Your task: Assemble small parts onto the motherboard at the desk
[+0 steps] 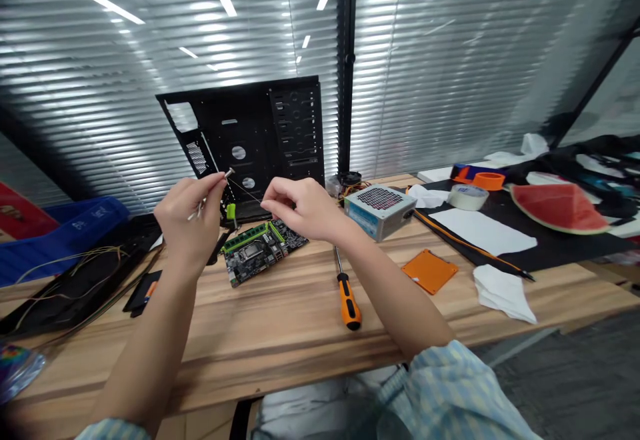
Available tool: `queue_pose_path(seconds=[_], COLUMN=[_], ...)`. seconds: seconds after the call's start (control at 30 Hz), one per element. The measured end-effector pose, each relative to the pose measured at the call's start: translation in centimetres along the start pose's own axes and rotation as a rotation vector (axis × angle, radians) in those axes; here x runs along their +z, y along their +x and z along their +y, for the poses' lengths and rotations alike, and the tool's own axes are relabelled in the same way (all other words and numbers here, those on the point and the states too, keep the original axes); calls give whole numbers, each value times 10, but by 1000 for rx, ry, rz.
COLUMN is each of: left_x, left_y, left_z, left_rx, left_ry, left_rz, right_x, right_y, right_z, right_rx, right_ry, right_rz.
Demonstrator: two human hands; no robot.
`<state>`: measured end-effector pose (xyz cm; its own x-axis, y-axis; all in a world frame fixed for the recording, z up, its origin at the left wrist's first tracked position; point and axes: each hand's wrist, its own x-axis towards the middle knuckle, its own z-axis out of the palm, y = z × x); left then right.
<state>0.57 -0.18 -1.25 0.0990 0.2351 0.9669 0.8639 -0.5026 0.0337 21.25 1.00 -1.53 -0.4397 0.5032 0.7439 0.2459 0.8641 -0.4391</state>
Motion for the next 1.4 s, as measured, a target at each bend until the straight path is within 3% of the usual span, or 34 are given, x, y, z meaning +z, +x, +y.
queue_pose_path(seconds=[0.13,0.27,0.4,0.5,0.6,0.7,0.87,1.03,1.23,1.4], left_x=[3,6,9,9,7,3,0,2,6,11], left_y=[-4,-9,-12,-13,-11,-8,-4,-2,-4,-10], left_z=[4,9,15,21,27,30,25,10,1,8], left_rx=[65,246,375,379,320,222,47,-50,-26,94], left_ry=[110,95,-82,-323,-536,-596,-415,-195,-10,60], left_rz=[-119,-331,-472,-531,-510,-399,-179,-49,-72,-240], right_x=[-4,-9,-13,-13,-10,-4,15,27,20,13], right_y=[-2,-4,-2,1,5,8,8,4,1,-1], right_z=[-13,-15,-6,7,22,36,46,36,16,5], right_rx=[-74,-78,-32,10,66,144,207,137,-75,-188], right_ry=[14,82,165,237,279,290,267,106,-10,-22], right_rz=[27,94,176,235,268,241,147,163,139,100])
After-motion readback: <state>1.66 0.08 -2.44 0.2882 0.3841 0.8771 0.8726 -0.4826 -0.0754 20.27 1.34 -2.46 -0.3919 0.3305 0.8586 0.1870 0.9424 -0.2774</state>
